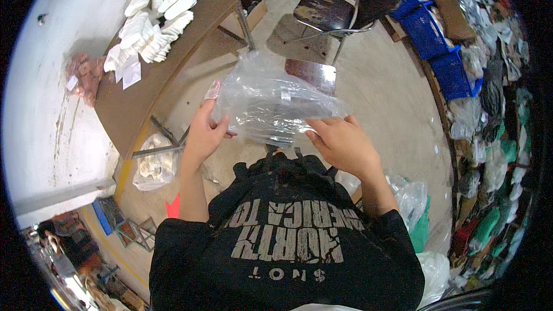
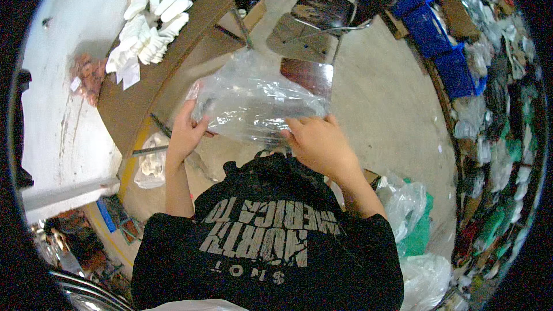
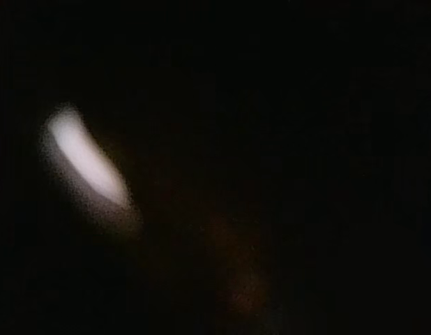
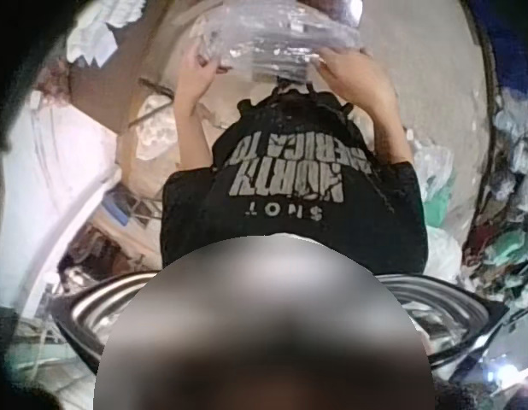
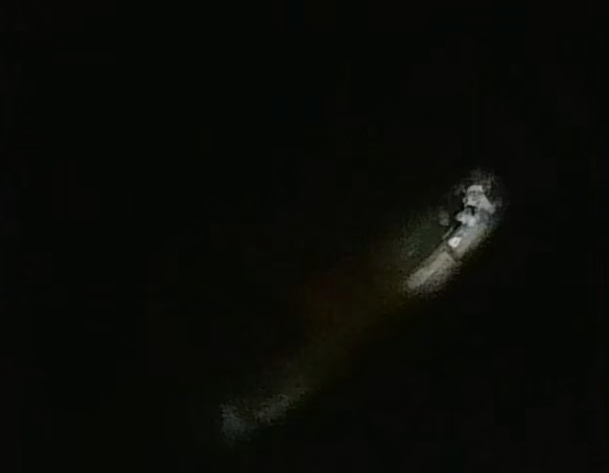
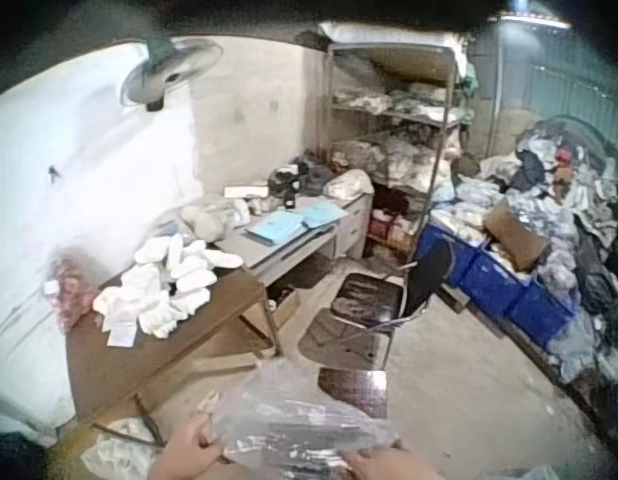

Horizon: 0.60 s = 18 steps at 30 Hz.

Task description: The person gathers white foam-like items from a table and places them into a clear plastic bag. They then move to a box of bags, retrieve a new bag, and return to continue packing the items.

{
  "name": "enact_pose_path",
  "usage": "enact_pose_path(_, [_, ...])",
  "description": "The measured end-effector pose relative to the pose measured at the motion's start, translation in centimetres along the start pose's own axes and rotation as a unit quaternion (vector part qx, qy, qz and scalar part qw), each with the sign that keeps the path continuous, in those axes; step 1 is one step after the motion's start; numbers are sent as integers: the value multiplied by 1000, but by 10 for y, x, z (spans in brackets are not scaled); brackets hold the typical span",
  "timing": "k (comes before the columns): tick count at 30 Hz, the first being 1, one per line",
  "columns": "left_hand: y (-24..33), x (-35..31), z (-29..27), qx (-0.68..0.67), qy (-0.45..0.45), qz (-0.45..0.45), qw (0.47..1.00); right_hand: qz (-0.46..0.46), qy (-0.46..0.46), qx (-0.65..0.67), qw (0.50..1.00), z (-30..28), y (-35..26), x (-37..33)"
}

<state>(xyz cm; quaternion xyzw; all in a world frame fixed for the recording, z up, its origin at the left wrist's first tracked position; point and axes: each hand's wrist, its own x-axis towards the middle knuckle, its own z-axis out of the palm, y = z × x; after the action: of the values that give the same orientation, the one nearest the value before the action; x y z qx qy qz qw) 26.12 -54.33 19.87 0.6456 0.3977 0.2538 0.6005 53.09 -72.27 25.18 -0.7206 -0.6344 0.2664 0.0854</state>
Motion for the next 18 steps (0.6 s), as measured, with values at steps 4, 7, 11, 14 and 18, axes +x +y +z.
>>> enact_pose_path(4, [17,-12,11,210,-46,94,972,-209,54,310,926,57,17,89])
enact_pose_path(7, [31,-12,52,191,-195,217,937,-174,147,246,942,124,23,164])
enact_pose_path(11, [65,-10,112,117,-405,202,884,-146,226,340,901,166,23,235])
enact_pose_path(14, [86,0,140,30,-491,241,837,-127,239,355,895,158,31,249])
enact_pose_path(18, [101,2,173,-28,-522,244,817,-116,243,339,901,129,47,263])
